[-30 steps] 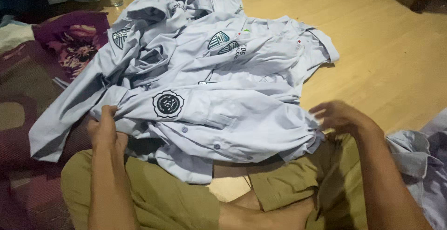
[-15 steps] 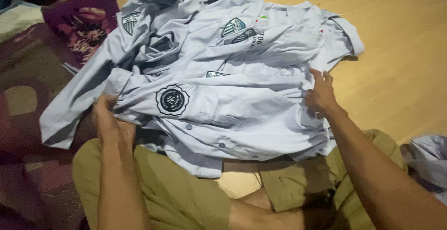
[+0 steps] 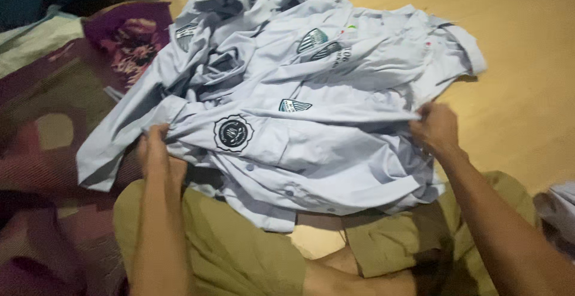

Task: The person buttons several light blue shirts by hand while sitting on the floor.

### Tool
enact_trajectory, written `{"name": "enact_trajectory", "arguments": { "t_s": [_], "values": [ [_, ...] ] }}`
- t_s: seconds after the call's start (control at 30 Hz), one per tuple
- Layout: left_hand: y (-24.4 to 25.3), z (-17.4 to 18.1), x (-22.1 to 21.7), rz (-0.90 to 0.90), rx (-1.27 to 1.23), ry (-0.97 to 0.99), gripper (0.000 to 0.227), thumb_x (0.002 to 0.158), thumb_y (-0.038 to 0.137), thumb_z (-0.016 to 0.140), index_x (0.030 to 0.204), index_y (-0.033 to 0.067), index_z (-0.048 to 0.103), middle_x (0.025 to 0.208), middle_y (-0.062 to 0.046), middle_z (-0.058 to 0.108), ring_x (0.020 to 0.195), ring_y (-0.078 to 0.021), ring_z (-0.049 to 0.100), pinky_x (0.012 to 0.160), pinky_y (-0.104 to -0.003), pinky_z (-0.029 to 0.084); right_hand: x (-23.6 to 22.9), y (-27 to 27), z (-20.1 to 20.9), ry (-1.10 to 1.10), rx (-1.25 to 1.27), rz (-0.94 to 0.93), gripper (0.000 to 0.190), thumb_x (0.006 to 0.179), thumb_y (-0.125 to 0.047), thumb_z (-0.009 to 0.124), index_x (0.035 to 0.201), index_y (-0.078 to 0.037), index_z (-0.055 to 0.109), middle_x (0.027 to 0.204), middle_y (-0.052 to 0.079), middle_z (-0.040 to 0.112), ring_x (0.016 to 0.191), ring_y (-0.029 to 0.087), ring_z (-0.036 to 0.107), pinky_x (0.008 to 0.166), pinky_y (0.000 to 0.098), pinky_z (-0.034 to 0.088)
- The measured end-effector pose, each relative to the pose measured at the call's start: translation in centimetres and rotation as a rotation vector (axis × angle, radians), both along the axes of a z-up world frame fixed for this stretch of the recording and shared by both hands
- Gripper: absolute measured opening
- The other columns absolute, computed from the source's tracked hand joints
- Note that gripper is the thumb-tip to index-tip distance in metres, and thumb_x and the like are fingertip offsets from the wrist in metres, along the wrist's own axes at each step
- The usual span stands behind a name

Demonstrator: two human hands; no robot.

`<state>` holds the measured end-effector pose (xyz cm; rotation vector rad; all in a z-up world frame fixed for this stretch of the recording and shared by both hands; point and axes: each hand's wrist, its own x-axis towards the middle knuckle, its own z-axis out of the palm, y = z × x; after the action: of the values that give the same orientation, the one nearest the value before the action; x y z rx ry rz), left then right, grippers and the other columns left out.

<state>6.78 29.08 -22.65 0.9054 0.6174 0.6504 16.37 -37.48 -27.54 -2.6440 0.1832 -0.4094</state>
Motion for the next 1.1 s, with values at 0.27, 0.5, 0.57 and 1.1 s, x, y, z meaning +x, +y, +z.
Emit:
{"name": "enact_trajectory", "arguments": {
  "t_s": [0.27, 0.5, 0.57, 1.1],
  "values": [
    [-4.5, 10.5, -3.0, -0.159, 0.055, -0.168, 0.042, 0.082, 0.013, 0.074, 0.123, 0.0179, 0.067, 0.121, -0.007, 0.077, 0.104, -0.0216, 0.077, 0.090, -0.038, 0.065, -12.6, -1.7, 11.6, -0.572, -0.179, 0.142, 0.029, 0.074, -0.001, 0.067, 0.101, -0.007, 0.061, 0.122, 0.017, 0.059, 0.117, 0.039, 0.054, 0.104, 0.0479, 0.038],
    [-4.3, 5.9, -4.4, 0.058, 0.133, 0.359, 0.042, 0.084, 0.029, 0.077, 0.125, 0.0201, 0.073, 0.111, 0.009, 0.079, 0.091, -0.0093, 0.078, 0.071, -0.033, 0.064, -13.7, -4.2, 0.9, 0.538, -0.328, 0.107, 0.039, 0.071, -0.027, 0.072, 0.108, -0.039, 0.077, 0.103, -0.011, 0.083, 0.105, 0.021, 0.077, 0.105, 0.0357, 0.047],
    [-3.5, 4.9, -3.9, 0.037, 0.097, 0.277, 0.039, 0.086, 0.023, 0.076, 0.125, 0.0199, 0.073, 0.114, 0.005, 0.080, 0.095, -0.0129, 0.079, 0.074, -0.039, 0.066, -11.8, -6.4, 2.1, 0.479, -0.231, 0.098, 0.037, 0.073, -0.024, 0.073, 0.107, -0.036, 0.081, 0.109, -0.009, 0.083, 0.106, 0.020, 0.078, 0.098, 0.0345, 0.052],
    [0.2, 1.3, -2.0, 0.015, -0.103, -0.113, 0.048, 0.094, 0.035, 0.085, 0.131, 0.0208, 0.059, 0.129, -0.011, 0.075, 0.117, -0.0300, 0.079, 0.100, -0.051, 0.071, -4.7, -7.8, -3.6, 0.460, 0.172, -0.345, 0.092, 0.074, -0.039, 0.093, 0.151, -0.017, 0.047, 0.134, 0.041, 0.062, 0.122, 0.057, 0.064, 0.097, 0.0626, 0.053]
  ]
}}
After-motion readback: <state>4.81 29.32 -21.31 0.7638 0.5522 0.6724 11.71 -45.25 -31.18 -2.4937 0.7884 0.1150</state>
